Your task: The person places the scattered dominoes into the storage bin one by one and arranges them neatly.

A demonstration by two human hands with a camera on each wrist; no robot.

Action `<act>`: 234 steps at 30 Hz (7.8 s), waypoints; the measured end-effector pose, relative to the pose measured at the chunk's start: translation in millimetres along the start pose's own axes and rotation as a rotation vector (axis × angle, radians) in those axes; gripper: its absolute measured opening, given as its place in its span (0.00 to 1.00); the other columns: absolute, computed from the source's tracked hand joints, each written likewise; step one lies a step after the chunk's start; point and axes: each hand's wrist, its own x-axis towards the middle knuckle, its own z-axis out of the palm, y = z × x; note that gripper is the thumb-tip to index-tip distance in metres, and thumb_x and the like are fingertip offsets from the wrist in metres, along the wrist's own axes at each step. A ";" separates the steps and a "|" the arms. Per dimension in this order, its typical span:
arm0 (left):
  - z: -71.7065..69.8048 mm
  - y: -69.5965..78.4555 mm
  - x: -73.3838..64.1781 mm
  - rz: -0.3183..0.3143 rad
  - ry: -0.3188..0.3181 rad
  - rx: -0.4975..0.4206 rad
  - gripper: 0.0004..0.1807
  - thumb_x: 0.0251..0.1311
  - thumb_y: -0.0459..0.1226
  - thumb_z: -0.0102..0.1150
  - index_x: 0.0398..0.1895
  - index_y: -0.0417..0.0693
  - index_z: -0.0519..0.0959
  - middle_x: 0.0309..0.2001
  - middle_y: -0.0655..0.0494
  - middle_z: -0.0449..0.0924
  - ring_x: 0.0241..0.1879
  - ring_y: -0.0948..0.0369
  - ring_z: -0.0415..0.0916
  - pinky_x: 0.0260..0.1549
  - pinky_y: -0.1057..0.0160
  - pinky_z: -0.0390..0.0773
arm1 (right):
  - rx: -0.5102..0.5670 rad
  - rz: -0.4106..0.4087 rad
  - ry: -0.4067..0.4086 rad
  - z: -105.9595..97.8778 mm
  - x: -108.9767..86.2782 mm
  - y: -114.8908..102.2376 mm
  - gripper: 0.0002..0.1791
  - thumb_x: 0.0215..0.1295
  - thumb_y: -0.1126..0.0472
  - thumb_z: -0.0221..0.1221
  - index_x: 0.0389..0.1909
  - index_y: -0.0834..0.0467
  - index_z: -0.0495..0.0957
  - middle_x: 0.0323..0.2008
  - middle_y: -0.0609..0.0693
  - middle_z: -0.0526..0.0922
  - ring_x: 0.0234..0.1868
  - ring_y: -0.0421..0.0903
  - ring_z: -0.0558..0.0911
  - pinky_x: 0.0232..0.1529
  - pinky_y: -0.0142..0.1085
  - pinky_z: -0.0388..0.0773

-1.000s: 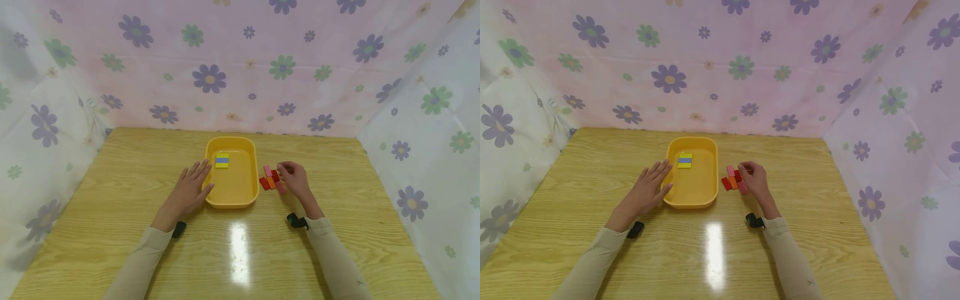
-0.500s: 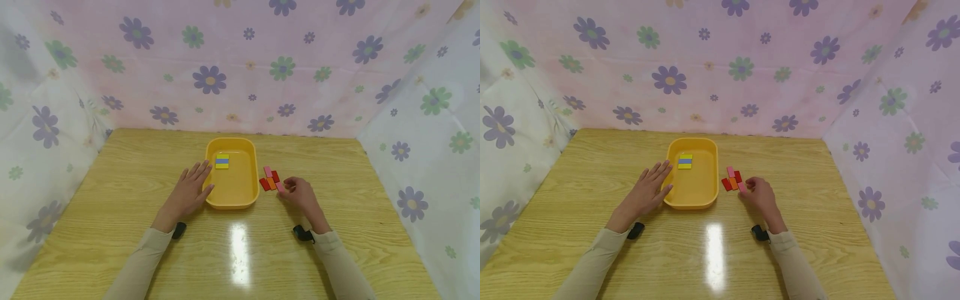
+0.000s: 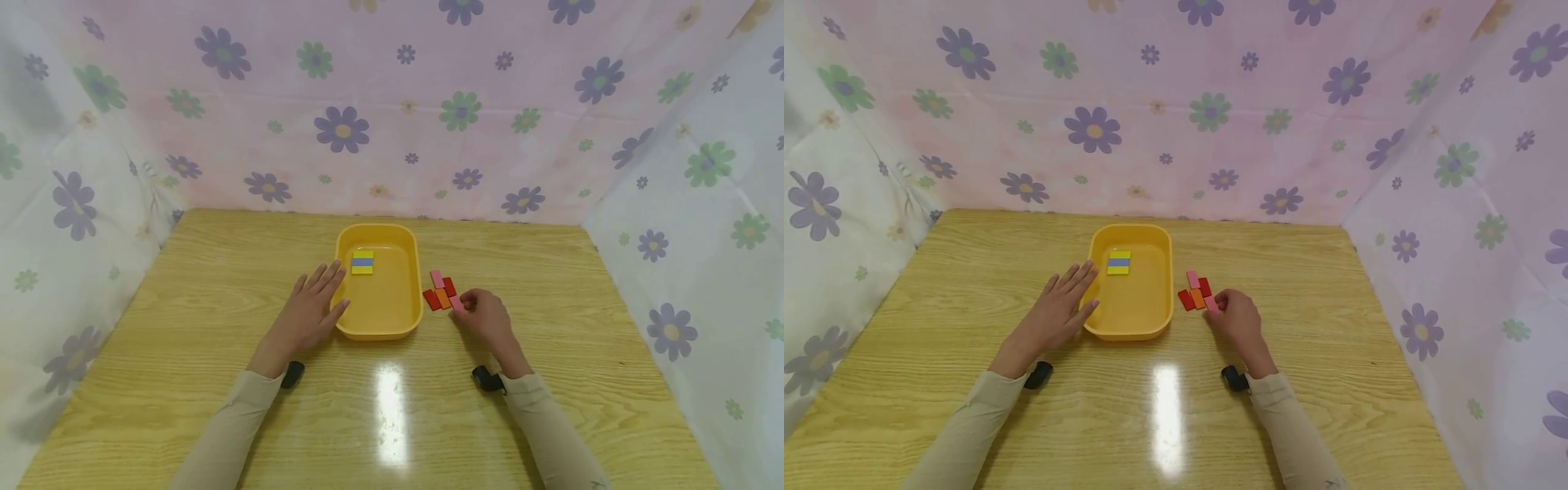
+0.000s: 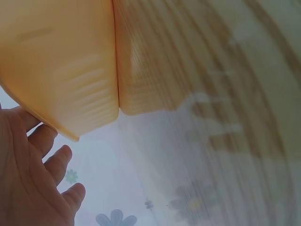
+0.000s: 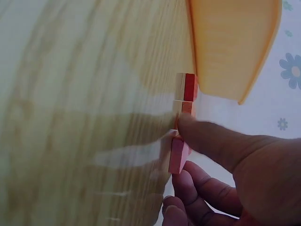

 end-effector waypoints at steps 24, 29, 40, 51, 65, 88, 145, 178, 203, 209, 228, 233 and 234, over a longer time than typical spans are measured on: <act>-3.1 2.5 -0.3 -0.004 -0.008 -0.001 0.36 0.79 0.53 0.44 0.82 0.46 0.53 0.83 0.51 0.45 0.81 0.46 0.42 0.76 0.37 0.40 | -0.058 -0.013 -0.031 -1.7 -2.3 -6.6 0.11 0.66 0.62 0.68 0.44 0.64 0.82 0.36 0.56 0.83 0.36 0.50 0.78 0.40 0.43 0.77; -2.7 2.2 -0.3 -0.006 -0.008 0.000 0.37 0.79 0.53 0.44 0.82 0.45 0.53 0.83 0.50 0.45 0.81 0.45 0.41 0.76 0.36 0.40 | 0.013 -0.066 -0.001 -3.5 -7.1 -8.3 0.10 0.66 0.67 0.66 0.45 0.67 0.81 0.39 0.59 0.83 0.38 0.52 0.79 0.44 0.45 0.80; -1.3 1.1 -0.8 -0.004 -0.002 0.003 0.36 0.79 0.52 0.43 0.82 0.45 0.53 0.83 0.50 0.44 0.81 0.45 0.41 0.76 0.36 0.41 | 0.201 -0.150 0.054 -1.7 -12.7 -2.1 0.11 0.64 0.71 0.65 0.46 0.67 0.84 0.46 0.63 0.85 0.45 0.58 0.86 0.46 0.47 0.86; 1.1 0.2 2.0 0.010 -0.010 -0.014 0.37 0.79 0.53 0.43 0.82 0.46 0.52 0.83 0.51 0.44 0.81 0.46 0.41 0.76 0.36 0.41 | 0.721 -0.190 0.121 11.3 -21.6 10.2 0.11 0.63 0.70 0.68 0.45 0.72 0.85 0.43 0.64 0.87 0.38 0.42 0.88 0.36 0.38 0.87; -0.9 1.8 0.6 -0.002 -0.015 -0.017 0.37 0.79 0.53 0.43 0.82 0.46 0.52 0.83 0.51 0.44 0.81 0.46 0.41 0.76 0.37 0.42 | 0.963 -0.132 0.157 28.0 -33.0 0.5 0.18 0.61 0.73 0.68 0.51 0.76 0.80 0.34 0.43 0.89 0.32 0.37 0.88 0.28 0.29 0.84; -2.9 2.8 -0.2 -0.005 -0.013 0.000 0.36 0.79 0.52 0.44 0.82 0.45 0.53 0.83 0.51 0.44 0.81 0.46 0.41 0.76 0.36 0.41 | 1.066 -0.109 0.035 32.6 -37.5 -33.6 0.16 0.63 0.71 0.68 0.52 0.67 0.82 0.40 0.43 0.90 0.39 0.39 0.88 0.31 0.30 0.82; -0.2 -1.1 0.1 0.001 -0.002 0.006 0.37 0.78 0.54 0.43 0.82 0.46 0.53 0.83 0.52 0.44 0.81 0.46 0.41 0.76 0.36 0.40 | 0.967 -0.216 0.036 33.3 38.7 -133.8 0.16 0.63 0.65 0.70 0.51 0.62 0.84 0.43 0.57 0.89 0.37 0.41 0.89 0.33 0.34 0.87; 0.9 -2.1 0.4 0.007 0.007 0.027 0.36 0.79 0.54 0.42 0.82 0.46 0.53 0.82 0.51 0.45 0.81 0.46 0.43 0.76 0.37 0.42 | 0.222 0.036 -0.242 60.2 86.5 -146.1 0.13 0.51 0.63 0.77 0.26 0.63 0.82 0.19 0.52 0.80 0.20 0.45 0.76 0.22 0.30 0.72; -2.3 0.4 -0.2 0.003 0.001 0.013 0.36 0.78 0.53 0.44 0.81 0.45 0.54 0.82 0.51 0.46 0.81 0.46 0.43 0.77 0.38 0.42 | 0.243 -0.005 -0.126 75.1 83.6 -141.8 0.17 0.52 0.63 0.76 0.38 0.66 0.82 0.27 0.54 0.83 0.25 0.46 0.79 0.26 0.29 0.74; -1.6 0.3 0.3 0.006 0.005 0.020 0.36 0.79 0.54 0.42 0.81 0.45 0.54 0.82 0.51 0.46 0.81 0.46 0.43 0.77 0.38 0.42 | 0.242 -0.008 -0.121 73.7 84.0 -142.7 0.15 0.52 0.62 0.77 0.35 0.65 0.82 0.24 0.53 0.82 0.23 0.45 0.78 0.24 0.29 0.72; -1.4 0.5 0.3 -0.009 -0.004 0.005 0.36 0.78 0.53 0.44 0.81 0.45 0.54 0.82 0.51 0.46 0.81 0.47 0.41 0.77 0.38 0.41 | 0.440 -0.131 -0.207 3.6 74.8 -143.0 0.21 0.74 0.55 0.60 0.59 0.66 0.78 0.55 0.67 0.82 0.50 0.63 0.85 0.51 0.50 0.84; -1.7 0.9 0.2 0.000 0.004 0.003 0.37 0.78 0.53 0.45 0.81 0.44 0.54 0.82 0.51 0.46 0.81 0.47 0.42 0.77 0.38 0.41 | 0.484 -0.192 -0.090 -12.8 73.3 -110.6 0.19 0.76 0.56 0.58 0.58 0.66 0.79 0.53 0.68 0.82 0.48 0.64 0.85 0.48 0.49 0.86; -1.7 0.8 0.1 -0.001 0.004 0.002 0.37 0.78 0.53 0.45 0.81 0.45 0.54 0.82 0.51 0.46 0.81 0.47 0.42 0.77 0.38 0.41 | 0.488 -0.183 -0.069 -14.5 72.9 -103.1 0.20 0.76 0.56 0.57 0.58 0.66 0.79 0.52 0.69 0.82 0.48 0.64 0.85 0.48 0.50 0.86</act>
